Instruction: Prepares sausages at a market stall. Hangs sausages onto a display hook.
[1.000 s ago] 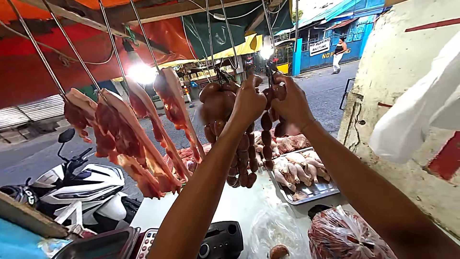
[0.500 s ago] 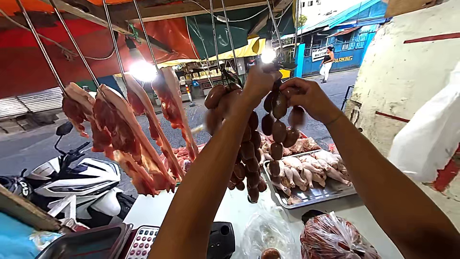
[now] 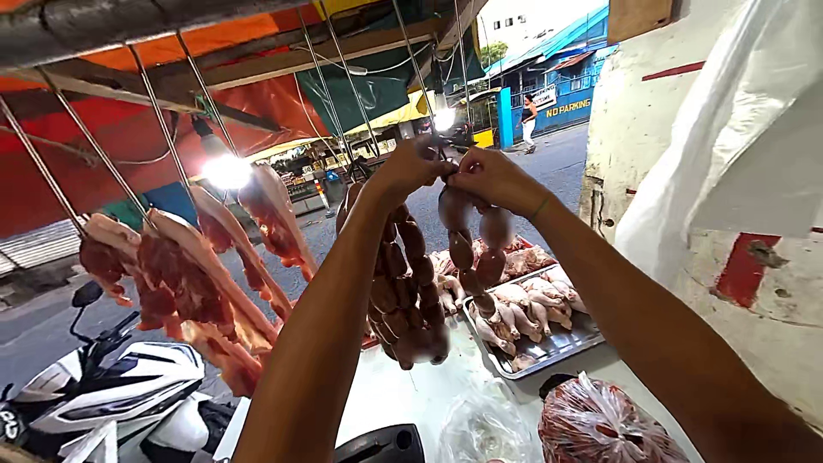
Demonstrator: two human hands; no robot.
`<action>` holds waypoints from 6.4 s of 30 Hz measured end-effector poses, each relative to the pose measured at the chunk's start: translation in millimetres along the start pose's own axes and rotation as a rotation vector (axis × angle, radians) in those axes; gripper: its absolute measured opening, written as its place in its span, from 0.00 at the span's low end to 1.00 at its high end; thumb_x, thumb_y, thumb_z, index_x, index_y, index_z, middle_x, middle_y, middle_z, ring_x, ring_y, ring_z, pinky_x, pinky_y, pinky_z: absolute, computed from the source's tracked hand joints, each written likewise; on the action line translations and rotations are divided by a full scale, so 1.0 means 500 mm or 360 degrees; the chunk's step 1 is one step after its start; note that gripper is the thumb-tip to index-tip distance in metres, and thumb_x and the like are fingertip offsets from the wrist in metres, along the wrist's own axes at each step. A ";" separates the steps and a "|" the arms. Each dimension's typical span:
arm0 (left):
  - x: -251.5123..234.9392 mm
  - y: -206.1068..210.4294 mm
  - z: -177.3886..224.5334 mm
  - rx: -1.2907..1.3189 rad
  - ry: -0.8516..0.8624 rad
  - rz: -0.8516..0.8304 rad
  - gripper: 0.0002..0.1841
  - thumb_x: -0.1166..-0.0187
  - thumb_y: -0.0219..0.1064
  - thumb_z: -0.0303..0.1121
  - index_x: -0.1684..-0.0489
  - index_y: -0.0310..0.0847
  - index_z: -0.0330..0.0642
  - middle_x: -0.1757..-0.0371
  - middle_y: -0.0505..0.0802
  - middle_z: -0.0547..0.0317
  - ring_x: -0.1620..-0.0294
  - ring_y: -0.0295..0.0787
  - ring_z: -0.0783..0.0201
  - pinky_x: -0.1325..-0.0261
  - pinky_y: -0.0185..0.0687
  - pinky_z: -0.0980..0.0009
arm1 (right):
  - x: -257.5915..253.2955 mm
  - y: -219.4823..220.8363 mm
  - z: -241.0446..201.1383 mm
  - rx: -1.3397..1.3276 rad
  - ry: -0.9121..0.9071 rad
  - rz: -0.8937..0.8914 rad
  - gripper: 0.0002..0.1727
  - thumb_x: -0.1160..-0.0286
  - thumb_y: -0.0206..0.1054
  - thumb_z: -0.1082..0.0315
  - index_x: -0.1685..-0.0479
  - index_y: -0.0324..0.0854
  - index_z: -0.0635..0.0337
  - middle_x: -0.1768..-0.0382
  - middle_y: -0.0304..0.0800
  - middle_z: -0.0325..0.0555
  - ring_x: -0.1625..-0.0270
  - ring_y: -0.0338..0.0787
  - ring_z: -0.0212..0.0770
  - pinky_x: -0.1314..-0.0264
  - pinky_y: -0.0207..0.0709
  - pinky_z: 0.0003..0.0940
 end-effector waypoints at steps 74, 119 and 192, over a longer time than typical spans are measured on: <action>0.393 0.090 -0.077 0.0456 -0.0593 -0.0142 0.01 0.27 0.74 0.25 0.64 0.89 0.39 0.69 0.93 0.61 0.68 0.91 0.70 0.59 0.90 0.72 | 0.380 0.328 0.191 -0.0002 0.0118 0.0176 0.29 0.35 0.77 0.49 0.36 0.87 0.56 0.42 0.84 0.58 0.41 0.85 0.52 0.41 0.83 0.50; 0.157 -0.055 0.019 -0.1468 -0.0523 0.0539 0.16 0.22 0.63 0.30 0.39 0.79 0.32 0.50 0.89 0.34 0.40 0.85 0.34 0.39 0.76 0.35 | 0.183 0.159 0.042 -0.0919 -0.0066 0.0362 0.23 0.23 0.72 0.69 0.29 0.78 0.58 0.64 0.93 0.45 0.78 0.87 0.34 0.77 0.82 0.26; 0.243 0.042 -0.067 -0.0996 0.0427 0.1526 0.04 0.34 0.71 0.31 0.74 0.80 0.45 0.51 0.83 0.51 0.44 0.77 0.50 0.40 0.65 0.46 | -0.172 0.121 -0.118 -0.0420 -0.0463 -0.0822 0.17 0.20 0.70 0.69 0.33 0.84 0.59 0.60 0.92 0.45 0.78 0.81 0.30 0.81 0.74 0.23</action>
Point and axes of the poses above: each hand's wrist, its own x-axis away from the middle knuckle, its own y-axis out of the palm, z = x × y, the point moved 1 cm from there along -x, towards the middle knuckle
